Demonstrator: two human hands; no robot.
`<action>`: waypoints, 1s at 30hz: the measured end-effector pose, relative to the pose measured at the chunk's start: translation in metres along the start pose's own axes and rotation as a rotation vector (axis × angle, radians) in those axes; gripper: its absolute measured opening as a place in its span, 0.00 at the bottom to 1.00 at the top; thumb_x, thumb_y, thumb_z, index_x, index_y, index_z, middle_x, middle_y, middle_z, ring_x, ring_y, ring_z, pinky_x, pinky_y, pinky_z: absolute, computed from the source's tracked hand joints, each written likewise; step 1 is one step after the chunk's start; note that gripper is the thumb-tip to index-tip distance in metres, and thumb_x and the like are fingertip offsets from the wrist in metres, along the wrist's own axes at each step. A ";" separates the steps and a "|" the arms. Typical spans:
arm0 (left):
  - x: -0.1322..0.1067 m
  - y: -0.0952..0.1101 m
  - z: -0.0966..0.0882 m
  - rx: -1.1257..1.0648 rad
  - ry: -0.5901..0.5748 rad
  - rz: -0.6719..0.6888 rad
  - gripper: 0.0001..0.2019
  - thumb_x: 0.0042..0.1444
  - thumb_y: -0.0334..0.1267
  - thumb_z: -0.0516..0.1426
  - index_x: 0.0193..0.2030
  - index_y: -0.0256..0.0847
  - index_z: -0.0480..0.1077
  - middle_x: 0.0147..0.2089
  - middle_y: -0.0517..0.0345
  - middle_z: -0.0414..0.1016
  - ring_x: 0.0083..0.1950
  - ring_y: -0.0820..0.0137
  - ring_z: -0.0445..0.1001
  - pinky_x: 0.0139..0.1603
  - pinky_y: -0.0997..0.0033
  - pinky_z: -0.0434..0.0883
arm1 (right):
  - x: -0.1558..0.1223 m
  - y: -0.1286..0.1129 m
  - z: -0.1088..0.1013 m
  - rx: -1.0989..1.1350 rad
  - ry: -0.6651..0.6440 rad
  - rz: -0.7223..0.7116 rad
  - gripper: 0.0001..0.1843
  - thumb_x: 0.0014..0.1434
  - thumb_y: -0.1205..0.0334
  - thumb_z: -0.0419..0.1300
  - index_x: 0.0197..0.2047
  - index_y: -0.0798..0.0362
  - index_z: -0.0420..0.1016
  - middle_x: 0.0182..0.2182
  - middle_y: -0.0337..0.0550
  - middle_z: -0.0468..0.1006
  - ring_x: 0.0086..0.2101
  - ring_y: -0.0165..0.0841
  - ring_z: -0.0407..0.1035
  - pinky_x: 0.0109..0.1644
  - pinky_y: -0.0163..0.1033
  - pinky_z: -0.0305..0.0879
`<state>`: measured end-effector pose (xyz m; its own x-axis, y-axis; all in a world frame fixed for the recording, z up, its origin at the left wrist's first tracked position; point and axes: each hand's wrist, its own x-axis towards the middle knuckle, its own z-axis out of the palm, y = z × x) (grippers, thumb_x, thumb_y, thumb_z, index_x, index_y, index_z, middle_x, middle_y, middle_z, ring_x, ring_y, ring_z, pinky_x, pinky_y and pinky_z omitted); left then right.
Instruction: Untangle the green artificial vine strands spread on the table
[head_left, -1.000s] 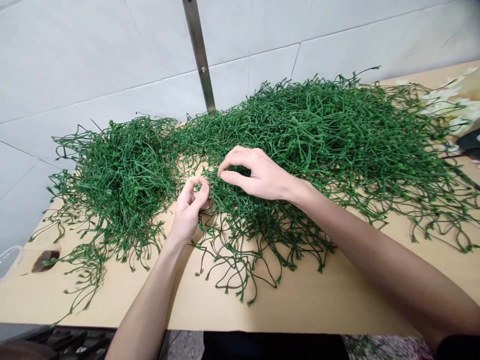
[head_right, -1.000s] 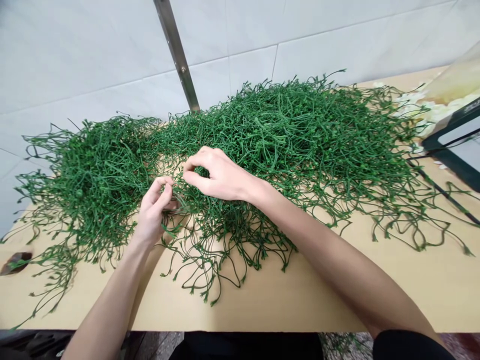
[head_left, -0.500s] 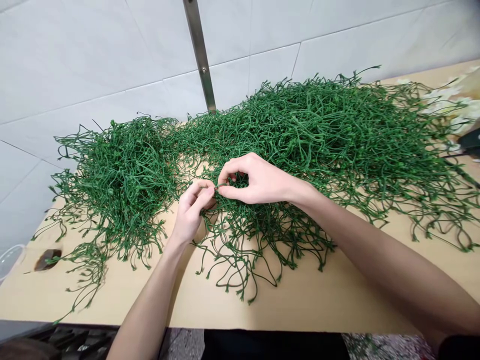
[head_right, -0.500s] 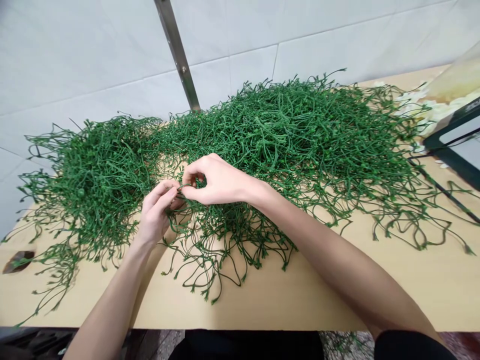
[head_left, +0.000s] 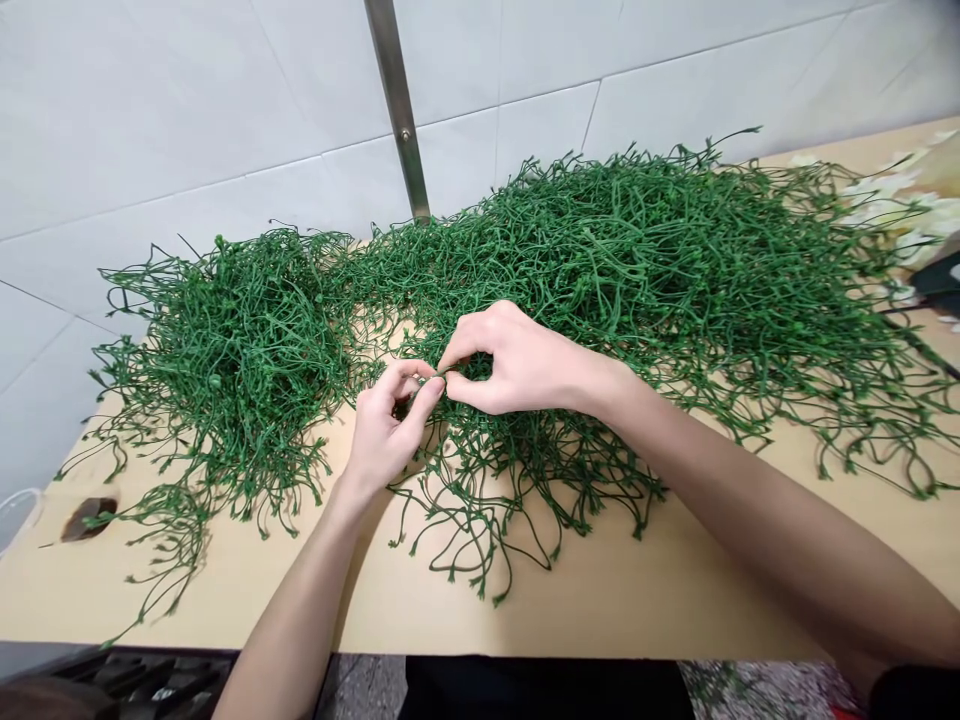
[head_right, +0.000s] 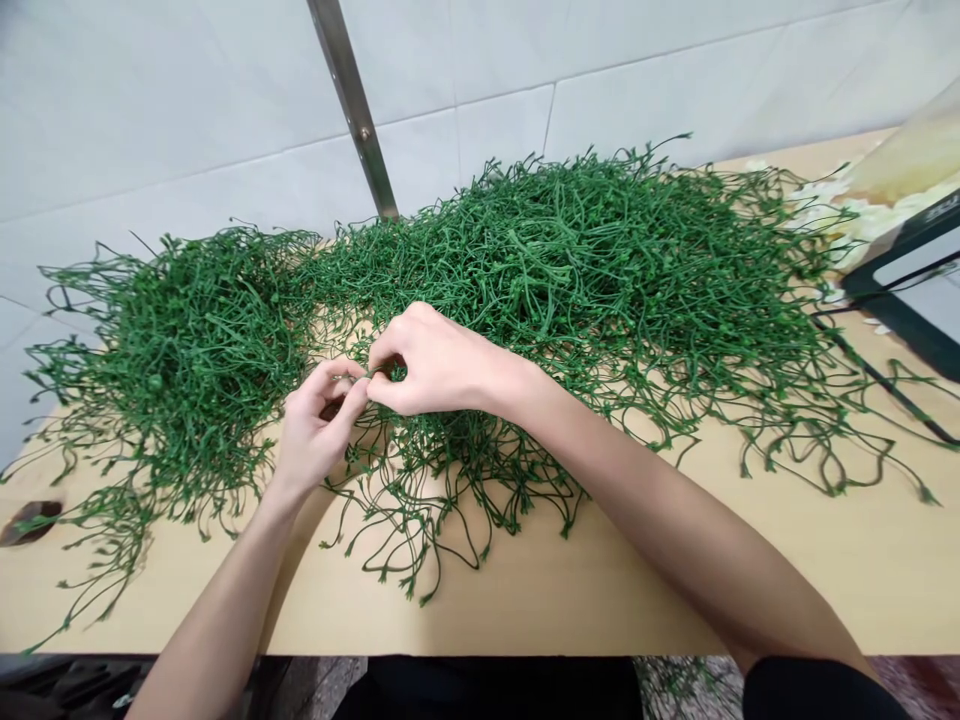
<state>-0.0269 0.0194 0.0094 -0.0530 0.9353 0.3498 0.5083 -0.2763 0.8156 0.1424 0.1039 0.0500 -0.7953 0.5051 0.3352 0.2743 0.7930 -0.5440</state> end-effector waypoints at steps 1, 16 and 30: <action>0.000 0.000 0.000 0.042 -0.003 0.011 0.06 0.60 0.39 0.56 0.37 0.39 0.69 0.18 0.70 0.52 0.20 0.78 0.50 0.23 0.75 0.52 | 0.000 -0.001 -0.001 -0.037 -0.007 -0.011 0.10 0.53 0.64 0.56 0.26 0.56 0.77 0.24 0.42 0.72 0.28 0.30 0.59 0.36 0.39 0.55; 0.001 0.006 -0.003 0.102 -0.106 0.090 0.11 0.61 0.38 0.54 0.30 0.38 0.72 0.21 0.65 0.65 0.22 0.77 0.59 0.24 0.76 0.58 | 0.003 -0.001 0.013 0.091 -0.014 0.005 0.12 0.50 0.66 0.52 0.17 0.55 0.60 0.18 0.35 0.60 0.23 0.26 0.48 0.31 0.37 0.48; 0.004 0.001 -0.002 -0.430 -0.188 -0.256 0.17 0.53 0.51 0.62 0.25 0.38 0.71 0.20 0.63 0.58 0.22 0.76 0.54 0.22 0.75 0.52 | 0.006 0.009 0.018 0.394 -0.006 -0.062 0.08 0.49 0.69 0.52 0.22 0.56 0.70 0.21 0.36 0.70 0.24 0.25 0.58 0.31 0.34 0.55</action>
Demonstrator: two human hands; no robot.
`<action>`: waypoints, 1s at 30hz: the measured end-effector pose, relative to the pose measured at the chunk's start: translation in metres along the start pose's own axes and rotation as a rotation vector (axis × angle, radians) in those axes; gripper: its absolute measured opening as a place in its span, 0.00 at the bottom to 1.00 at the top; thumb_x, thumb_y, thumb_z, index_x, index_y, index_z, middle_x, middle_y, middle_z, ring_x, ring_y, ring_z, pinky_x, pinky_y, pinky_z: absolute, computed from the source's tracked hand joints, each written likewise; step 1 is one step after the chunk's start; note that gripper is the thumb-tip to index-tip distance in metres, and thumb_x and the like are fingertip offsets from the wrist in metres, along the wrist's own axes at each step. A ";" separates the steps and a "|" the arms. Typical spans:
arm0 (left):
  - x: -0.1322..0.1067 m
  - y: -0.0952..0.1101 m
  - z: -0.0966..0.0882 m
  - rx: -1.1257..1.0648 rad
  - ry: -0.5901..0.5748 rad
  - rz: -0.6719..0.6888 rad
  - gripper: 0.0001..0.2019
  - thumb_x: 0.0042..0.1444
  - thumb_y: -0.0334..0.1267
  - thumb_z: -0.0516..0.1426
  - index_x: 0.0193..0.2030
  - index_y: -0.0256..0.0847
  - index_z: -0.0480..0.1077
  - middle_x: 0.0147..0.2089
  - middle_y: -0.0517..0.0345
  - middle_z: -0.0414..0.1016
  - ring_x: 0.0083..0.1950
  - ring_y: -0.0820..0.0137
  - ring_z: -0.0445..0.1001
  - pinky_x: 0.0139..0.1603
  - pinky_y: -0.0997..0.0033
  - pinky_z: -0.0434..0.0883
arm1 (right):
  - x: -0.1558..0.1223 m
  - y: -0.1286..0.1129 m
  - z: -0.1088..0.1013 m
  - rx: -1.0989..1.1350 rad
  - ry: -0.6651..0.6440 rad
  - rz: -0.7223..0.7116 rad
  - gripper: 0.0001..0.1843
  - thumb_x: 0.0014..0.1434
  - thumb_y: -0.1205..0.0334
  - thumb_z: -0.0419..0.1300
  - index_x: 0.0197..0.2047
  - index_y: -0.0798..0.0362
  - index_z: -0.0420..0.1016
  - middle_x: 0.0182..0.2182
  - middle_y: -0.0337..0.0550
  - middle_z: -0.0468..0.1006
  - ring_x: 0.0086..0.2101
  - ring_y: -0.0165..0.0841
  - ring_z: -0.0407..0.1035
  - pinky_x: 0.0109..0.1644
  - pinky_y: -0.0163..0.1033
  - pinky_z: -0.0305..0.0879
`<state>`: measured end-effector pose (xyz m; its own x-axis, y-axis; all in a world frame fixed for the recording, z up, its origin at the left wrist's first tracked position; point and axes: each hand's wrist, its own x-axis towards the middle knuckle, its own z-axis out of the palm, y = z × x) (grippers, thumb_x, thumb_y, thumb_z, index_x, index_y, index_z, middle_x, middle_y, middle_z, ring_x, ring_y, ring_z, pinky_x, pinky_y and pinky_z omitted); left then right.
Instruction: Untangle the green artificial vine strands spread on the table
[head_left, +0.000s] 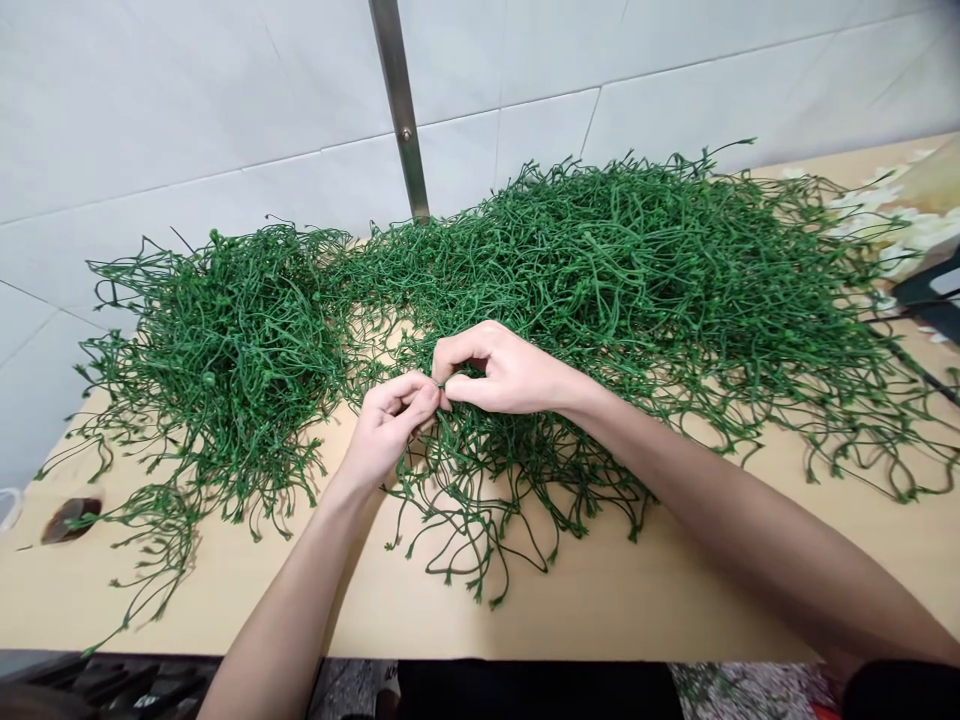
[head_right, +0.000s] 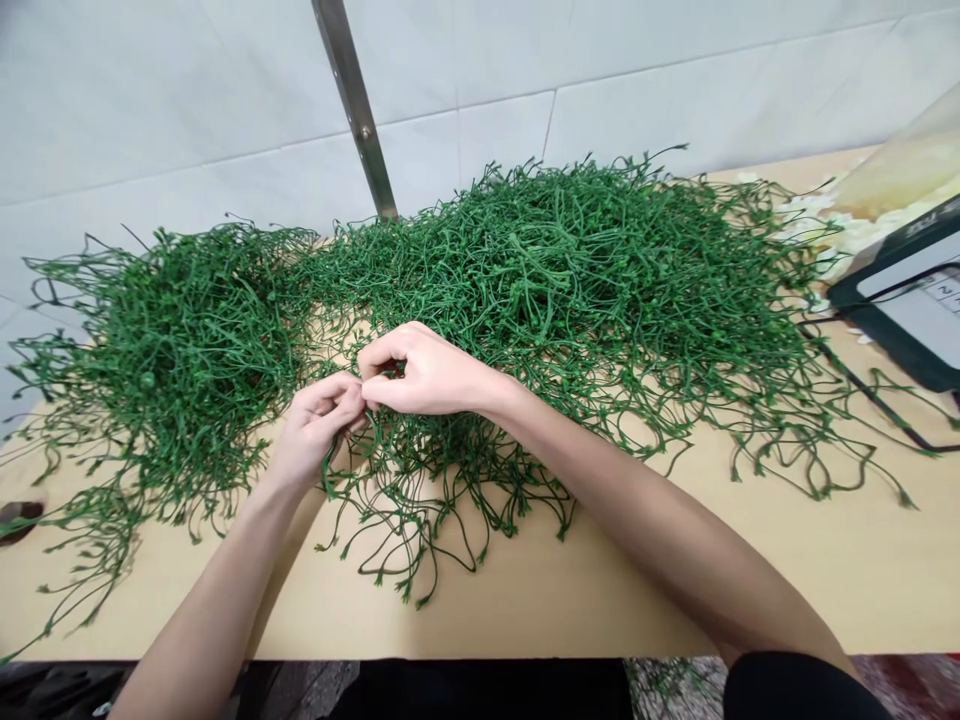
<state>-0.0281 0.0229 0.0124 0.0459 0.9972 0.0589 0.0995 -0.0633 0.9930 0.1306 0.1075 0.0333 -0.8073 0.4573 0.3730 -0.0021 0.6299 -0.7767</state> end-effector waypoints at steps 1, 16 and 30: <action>0.000 0.000 0.000 -0.047 -0.008 -0.014 0.17 0.52 0.51 0.62 0.25 0.38 0.71 0.20 0.63 0.58 0.21 0.77 0.54 0.21 0.75 0.52 | 0.000 0.001 -0.001 0.014 -0.002 -0.008 0.08 0.49 0.70 0.51 0.22 0.56 0.70 0.21 0.36 0.71 0.24 0.25 0.59 0.31 0.34 0.56; 0.000 0.005 0.002 -0.038 0.189 0.051 0.20 0.53 0.53 0.61 0.23 0.39 0.65 0.19 0.65 0.59 0.20 0.77 0.56 0.21 0.75 0.55 | -0.002 -0.014 -0.007 -0.220 0.085 0.052 0.13 0.57 0.54 0.63 0.37 0.57 0.80 0.35 0.45 0.81 0.34 0.31 0.71 0.41 0.37 0.62; -0.002 0.005 0.001 0.144 0.157 0.094 0.21 0.59 0.55 0.56 0.25 0.40 0.65 0.19 0.64 0.62 0.21 0.75 0.58 0.23 0.74 0.57 | -0.003 -0.011 -0.014 -0.242 0.077 0.042 0.10 0.57 0.59 0.64 0.32 0.57 0.81 0.29 0.42 0.82 0.29 0.28 0.71 0.39 0.36 0.61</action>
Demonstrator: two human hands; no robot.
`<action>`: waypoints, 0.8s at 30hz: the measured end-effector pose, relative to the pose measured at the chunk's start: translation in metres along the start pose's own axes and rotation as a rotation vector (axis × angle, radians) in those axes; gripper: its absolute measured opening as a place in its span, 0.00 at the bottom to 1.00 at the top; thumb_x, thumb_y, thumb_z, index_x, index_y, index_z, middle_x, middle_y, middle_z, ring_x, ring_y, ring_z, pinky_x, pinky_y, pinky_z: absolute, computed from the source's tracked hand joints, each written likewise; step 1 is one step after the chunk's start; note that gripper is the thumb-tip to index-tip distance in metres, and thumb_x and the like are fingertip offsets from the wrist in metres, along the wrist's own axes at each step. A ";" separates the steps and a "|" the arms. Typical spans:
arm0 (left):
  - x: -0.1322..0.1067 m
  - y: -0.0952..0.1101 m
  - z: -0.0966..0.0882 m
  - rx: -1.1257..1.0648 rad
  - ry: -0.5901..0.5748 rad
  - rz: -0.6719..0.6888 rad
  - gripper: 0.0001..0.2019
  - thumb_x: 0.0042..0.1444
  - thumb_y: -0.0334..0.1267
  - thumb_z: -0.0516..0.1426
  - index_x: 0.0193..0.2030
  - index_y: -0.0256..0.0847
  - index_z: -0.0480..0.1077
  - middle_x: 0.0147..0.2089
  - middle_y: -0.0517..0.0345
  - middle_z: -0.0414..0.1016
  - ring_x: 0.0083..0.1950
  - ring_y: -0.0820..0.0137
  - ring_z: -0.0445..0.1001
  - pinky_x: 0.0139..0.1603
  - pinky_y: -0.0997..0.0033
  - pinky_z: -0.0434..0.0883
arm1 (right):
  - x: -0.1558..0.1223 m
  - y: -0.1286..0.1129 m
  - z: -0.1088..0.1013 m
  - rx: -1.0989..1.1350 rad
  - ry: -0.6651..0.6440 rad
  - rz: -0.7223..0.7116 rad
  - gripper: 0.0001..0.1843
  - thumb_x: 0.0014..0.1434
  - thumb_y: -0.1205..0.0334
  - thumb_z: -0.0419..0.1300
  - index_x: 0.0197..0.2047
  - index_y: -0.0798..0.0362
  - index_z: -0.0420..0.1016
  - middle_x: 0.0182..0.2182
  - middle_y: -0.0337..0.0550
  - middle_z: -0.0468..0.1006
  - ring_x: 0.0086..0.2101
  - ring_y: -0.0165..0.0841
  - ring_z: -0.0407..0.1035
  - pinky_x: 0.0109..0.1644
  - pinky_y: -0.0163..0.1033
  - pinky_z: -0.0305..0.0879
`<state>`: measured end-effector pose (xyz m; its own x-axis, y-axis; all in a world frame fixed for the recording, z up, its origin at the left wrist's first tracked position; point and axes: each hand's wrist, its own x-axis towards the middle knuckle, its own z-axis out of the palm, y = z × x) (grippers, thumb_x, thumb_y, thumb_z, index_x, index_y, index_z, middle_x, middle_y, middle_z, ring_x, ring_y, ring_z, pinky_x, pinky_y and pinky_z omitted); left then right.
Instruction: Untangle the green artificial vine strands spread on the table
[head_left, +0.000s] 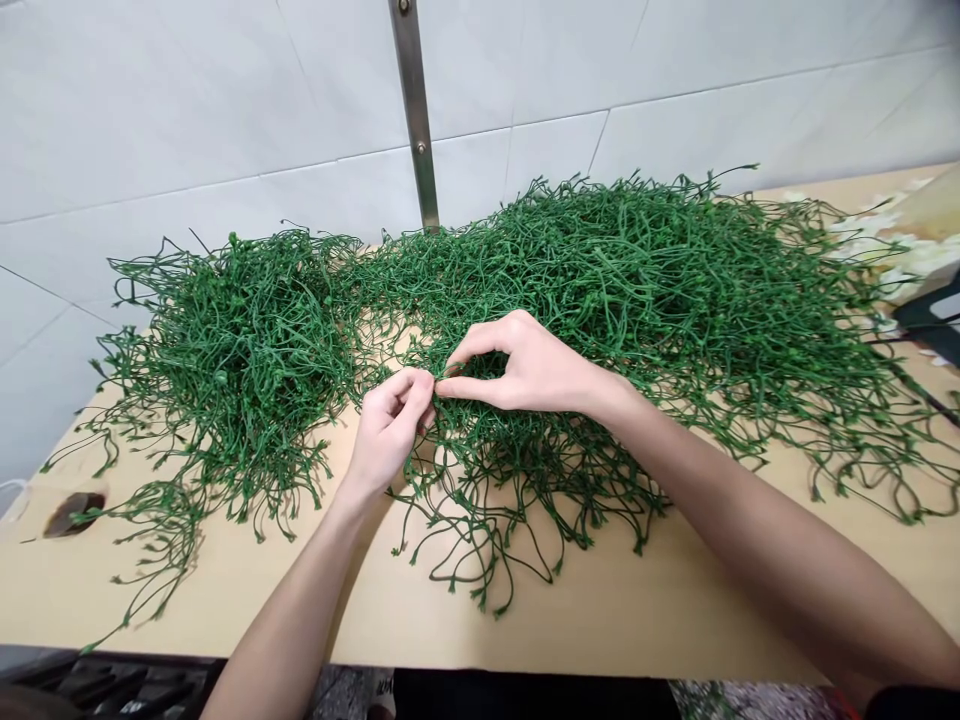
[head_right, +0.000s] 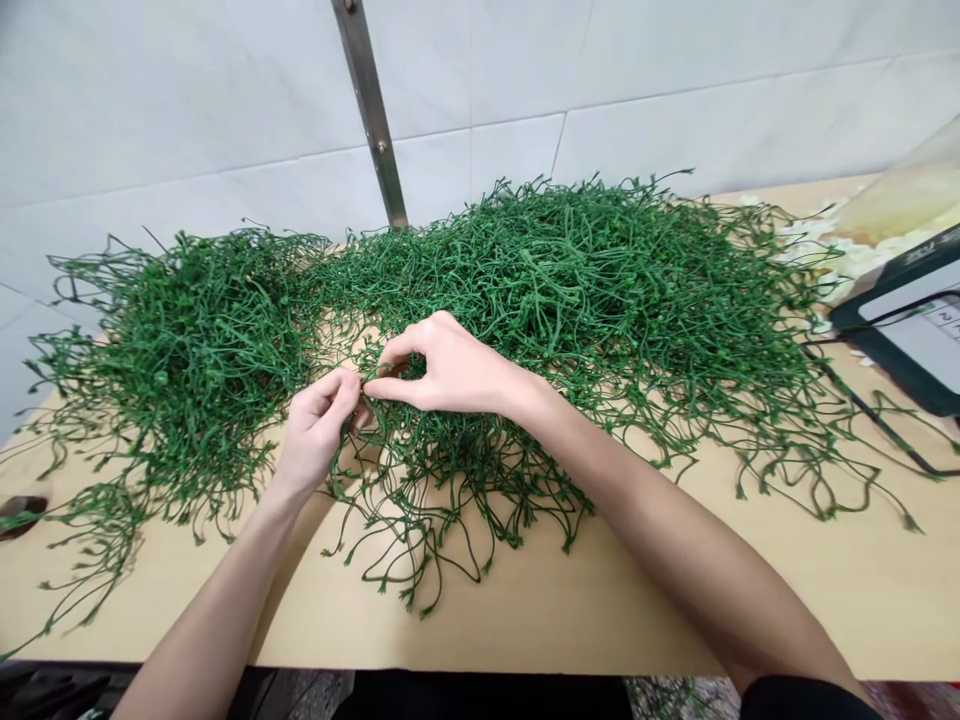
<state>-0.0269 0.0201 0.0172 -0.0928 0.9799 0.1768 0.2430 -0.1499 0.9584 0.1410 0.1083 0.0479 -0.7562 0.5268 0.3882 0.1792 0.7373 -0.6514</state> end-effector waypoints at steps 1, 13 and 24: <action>-0.001 0.000 0.000 0.017 -0.010 0.006 0.21 0.59 0.55 0.55 0.26 0.40 0.65 0.19 0.64 0.62 0.21 0.75 0.58 0.22 0.74 0.57 | 0.000 0.001 0.000 -0.003 -0.001 -0.008 0.10 0.57 0.59 0.64 0.33 0.57 0.82 0.29 0.42 0.82 0.29 0.28 0.72 0.40 0.36 0.62; 0.000 -0.002 0.003 0.026 0.109 0.008 0.22 0.60 0.54 0.55 0.22 0.39 0.68 0.17 0.62 0.62 0.19 0.76 0.58 0.20 0.74 0.56 | 0.000 -0.001 -0.002 -0.085 0.150 -0.175 0.15 0.56 0.51 0.66 0.26 0.55 0.74 0.27 0.41 0.77 0.31 0.31 0.69 0.40 0.38 0.64; 0.000 0.002 0.002 -0.032 0.061 -0.010 0.23 0.57 0.56 0.57 0.21 0.40 0.66 0.17 0.63 0.61 0.19 0.76 0.58 0.19 0.73 0.57 | 0.001 0.000 0.008 -0.171 -0.068 -0.229 0.14 0.66 0.60 0.56 0.34 0.55 0.81 0.31 0.44 0.80 0.35 0.33 0.70 0.42 0.38 0.65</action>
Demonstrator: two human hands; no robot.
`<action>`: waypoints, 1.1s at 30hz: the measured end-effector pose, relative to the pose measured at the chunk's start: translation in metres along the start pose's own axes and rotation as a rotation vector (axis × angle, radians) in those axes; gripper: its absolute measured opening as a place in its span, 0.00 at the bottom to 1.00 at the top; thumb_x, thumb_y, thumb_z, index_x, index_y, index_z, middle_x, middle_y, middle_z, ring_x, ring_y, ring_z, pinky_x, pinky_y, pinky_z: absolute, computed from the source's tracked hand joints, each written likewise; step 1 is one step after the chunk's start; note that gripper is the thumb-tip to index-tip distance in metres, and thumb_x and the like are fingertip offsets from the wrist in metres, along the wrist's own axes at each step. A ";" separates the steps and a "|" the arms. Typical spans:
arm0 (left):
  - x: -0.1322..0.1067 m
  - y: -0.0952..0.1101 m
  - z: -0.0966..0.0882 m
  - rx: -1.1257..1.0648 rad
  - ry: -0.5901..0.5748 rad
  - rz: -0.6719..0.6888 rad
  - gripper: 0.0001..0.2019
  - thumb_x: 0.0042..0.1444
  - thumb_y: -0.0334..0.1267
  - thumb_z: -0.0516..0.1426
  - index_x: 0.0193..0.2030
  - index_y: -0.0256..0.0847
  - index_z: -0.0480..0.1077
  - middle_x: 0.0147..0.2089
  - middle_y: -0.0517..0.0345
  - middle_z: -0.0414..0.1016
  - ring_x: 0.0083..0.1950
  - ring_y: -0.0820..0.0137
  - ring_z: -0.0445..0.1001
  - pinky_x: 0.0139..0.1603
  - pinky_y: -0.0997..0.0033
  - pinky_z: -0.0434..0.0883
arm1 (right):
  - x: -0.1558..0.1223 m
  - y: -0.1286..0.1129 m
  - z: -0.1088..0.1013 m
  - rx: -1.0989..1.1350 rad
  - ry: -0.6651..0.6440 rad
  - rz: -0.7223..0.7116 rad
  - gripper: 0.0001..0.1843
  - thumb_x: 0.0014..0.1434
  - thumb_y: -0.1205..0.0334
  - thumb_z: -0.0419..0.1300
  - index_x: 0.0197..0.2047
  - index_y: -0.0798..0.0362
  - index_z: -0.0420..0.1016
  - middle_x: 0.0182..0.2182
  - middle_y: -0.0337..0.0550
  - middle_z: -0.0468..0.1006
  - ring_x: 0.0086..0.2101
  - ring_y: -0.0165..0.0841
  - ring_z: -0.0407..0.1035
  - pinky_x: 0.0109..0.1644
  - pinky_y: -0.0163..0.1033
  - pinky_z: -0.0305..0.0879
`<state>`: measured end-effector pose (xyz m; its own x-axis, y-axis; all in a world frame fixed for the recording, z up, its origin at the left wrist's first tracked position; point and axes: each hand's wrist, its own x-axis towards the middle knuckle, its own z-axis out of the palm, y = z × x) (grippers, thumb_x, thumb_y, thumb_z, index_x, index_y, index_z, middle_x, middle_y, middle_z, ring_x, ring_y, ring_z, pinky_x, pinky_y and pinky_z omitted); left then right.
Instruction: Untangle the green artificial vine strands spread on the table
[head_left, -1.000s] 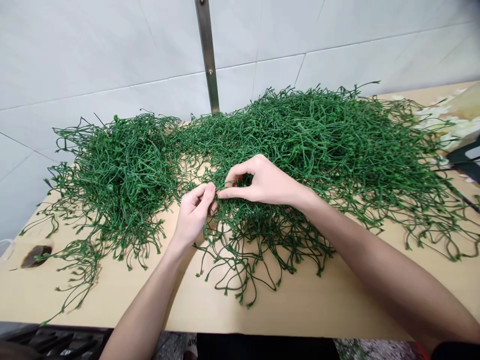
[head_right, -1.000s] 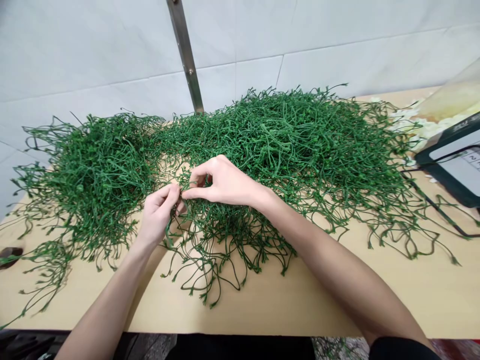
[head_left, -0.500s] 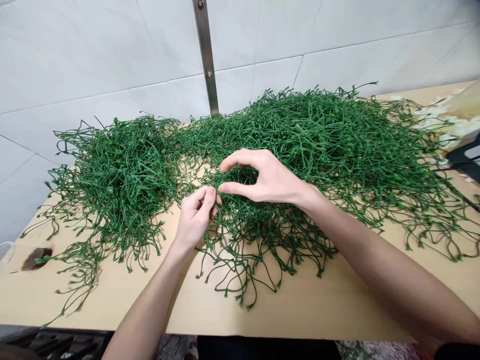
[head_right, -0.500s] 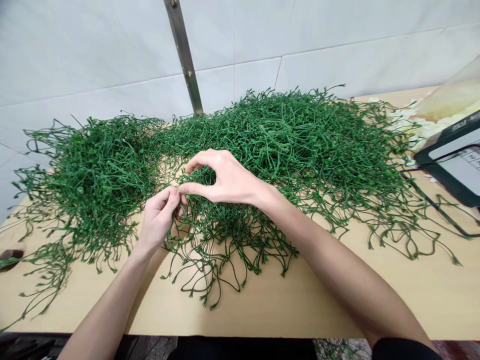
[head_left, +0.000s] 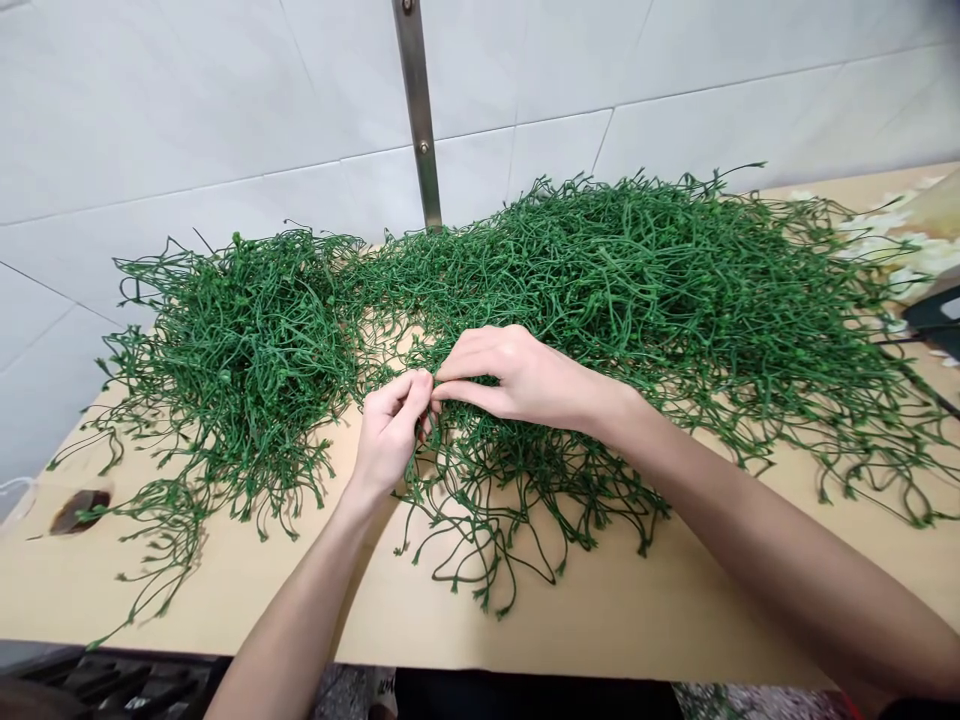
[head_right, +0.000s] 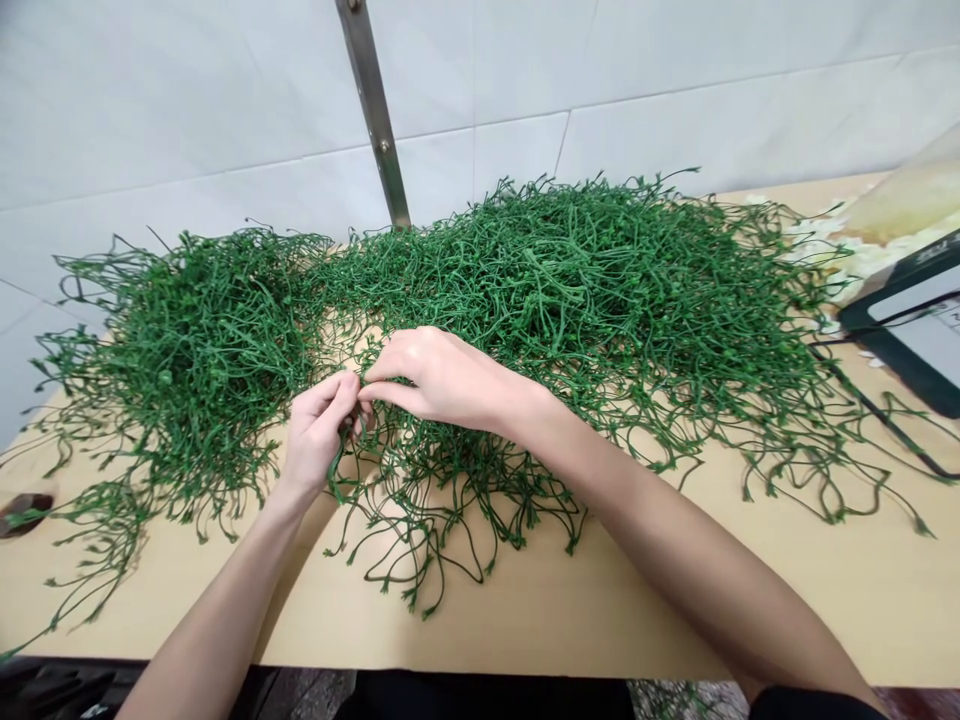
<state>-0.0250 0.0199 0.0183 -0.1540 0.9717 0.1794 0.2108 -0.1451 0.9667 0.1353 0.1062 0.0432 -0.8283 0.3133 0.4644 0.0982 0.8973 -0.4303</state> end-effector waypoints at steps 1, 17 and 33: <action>0.000 0.000 0.000 -0.001 -0.005 -0.003 0.23 0.57 0.56 0.57 0.21 0.40 0.66 0.17 0.63 0.61 0.18 0.76 0.57 0.19 0.73 0.57 | 0.000 0.000 0.000 0.035 0.004 -0.002 0.13 0.66 0.61 0.56 0.34 0.55 0.80 0.31 0.43 0.81 0.35 0.32 0.71 0.42 0.38 0.65; 0.000 -0.003 0.000 -0.030 -0.131 -0.037 0.24 0.61 0.56 0.52 0.23 0.38 0.66 0.18 0.60 0.65 0.21 0.75 0.62 0.23 0.74 0.61 | -0.002 0.008 0.013 0.034 0.174 -0.025 0.10 0.64 0.62 0.57 0.42 0.56 0.78 0.45 0.47 0.79 0.47 0.38 0.66 0.50 0.48 0.62; 0.003 -0.002 -0.005 -0.263 -0.218 -0.141 0.24 0.60 0.56 0.54 0.21 0.38 0.66 0.13 0.60 0.66 0.17 0.74 0.63 0.24 0.73 0.63 | -0.001 0.002 0.010 -0.109 0.095 -0.098 0.13 0.68 0.62 0.52 0.40 0.57 0.76 0.39 0.47 0.80 0.41 0.34 0.69 0.47 0.41 0.62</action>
<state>-0.0309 0.0224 0.0181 0.0511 0.9984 0.0255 -0.0573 -0.0226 0.9981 0.1306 0.1051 0.0343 -0.7813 0.2465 0.5735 0.0836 0.9518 -0.2952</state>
